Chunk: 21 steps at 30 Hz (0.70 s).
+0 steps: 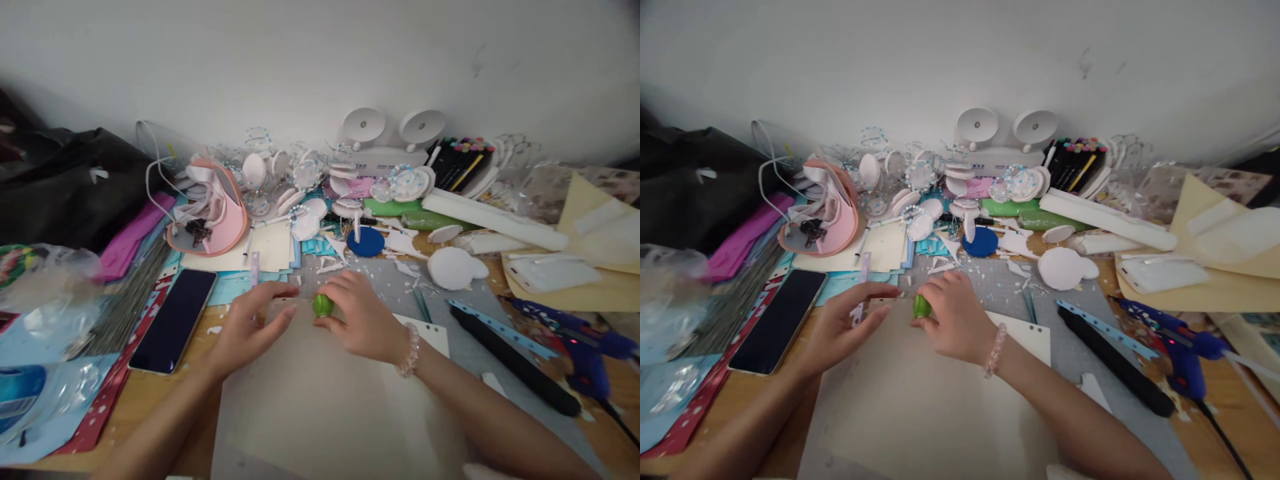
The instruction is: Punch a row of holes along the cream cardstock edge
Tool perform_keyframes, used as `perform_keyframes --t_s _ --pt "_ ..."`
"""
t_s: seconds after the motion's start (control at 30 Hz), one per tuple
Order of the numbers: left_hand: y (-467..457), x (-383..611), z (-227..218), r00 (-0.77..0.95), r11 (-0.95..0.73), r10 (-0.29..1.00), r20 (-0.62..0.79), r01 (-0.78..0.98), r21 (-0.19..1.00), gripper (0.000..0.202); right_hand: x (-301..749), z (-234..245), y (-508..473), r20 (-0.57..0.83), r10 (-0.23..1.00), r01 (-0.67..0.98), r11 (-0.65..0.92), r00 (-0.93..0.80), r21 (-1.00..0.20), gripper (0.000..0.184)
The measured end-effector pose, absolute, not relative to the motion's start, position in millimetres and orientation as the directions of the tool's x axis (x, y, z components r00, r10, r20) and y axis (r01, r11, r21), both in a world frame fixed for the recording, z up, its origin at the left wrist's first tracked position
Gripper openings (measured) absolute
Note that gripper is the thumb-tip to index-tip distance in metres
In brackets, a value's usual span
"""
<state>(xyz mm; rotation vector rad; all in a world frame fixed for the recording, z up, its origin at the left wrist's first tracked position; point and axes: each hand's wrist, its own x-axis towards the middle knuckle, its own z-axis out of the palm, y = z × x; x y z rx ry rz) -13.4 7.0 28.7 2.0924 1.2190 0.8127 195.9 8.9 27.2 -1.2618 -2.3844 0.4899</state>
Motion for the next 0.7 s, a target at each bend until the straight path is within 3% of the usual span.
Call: perform_keyframes --t_s 0.1,0.2,0.3,0.4,0.7 --pt "4.8 -12.0 43.9 0.479 -0.564 0.824 0.303 0.643 0.519 0.042 195.1 26.0 8.6 0.191 0.829 0.714 0.552 -0.526 -0.432 0.020" --pt "4.8 -0.2 54.5 0.567 -0.633 0.771 0.290 0.730 0.258 0.059 193.8 27.6 6.1 0.210 0.819 0.714 0.569 -0.533 -0.407 0.023" --pt "9.8 15.3 57.0 0.641 -0.672 0.735 0.219 0.733 0.109 0.050 192.1 31.6 2.3 0.231 0.810 0.722 0.585 -0.539 -0.370 0.020" --pt "17.1 26.0 56.9 0.705 -0.714 0.697 0.133 0.700 0.030 0.037 190.9 35.6 -0.5 0.245 0.801 0.732 0.598 -0.545 -0.326 0.015" --pt "29.5 32.4 61.0 0.747 -0.749 0.661 0.074 0.663 0.001 0.037 195.2 34.7 2.1 0.254 0.795 0.717 0.607 -0.551 -0.342 0.011"
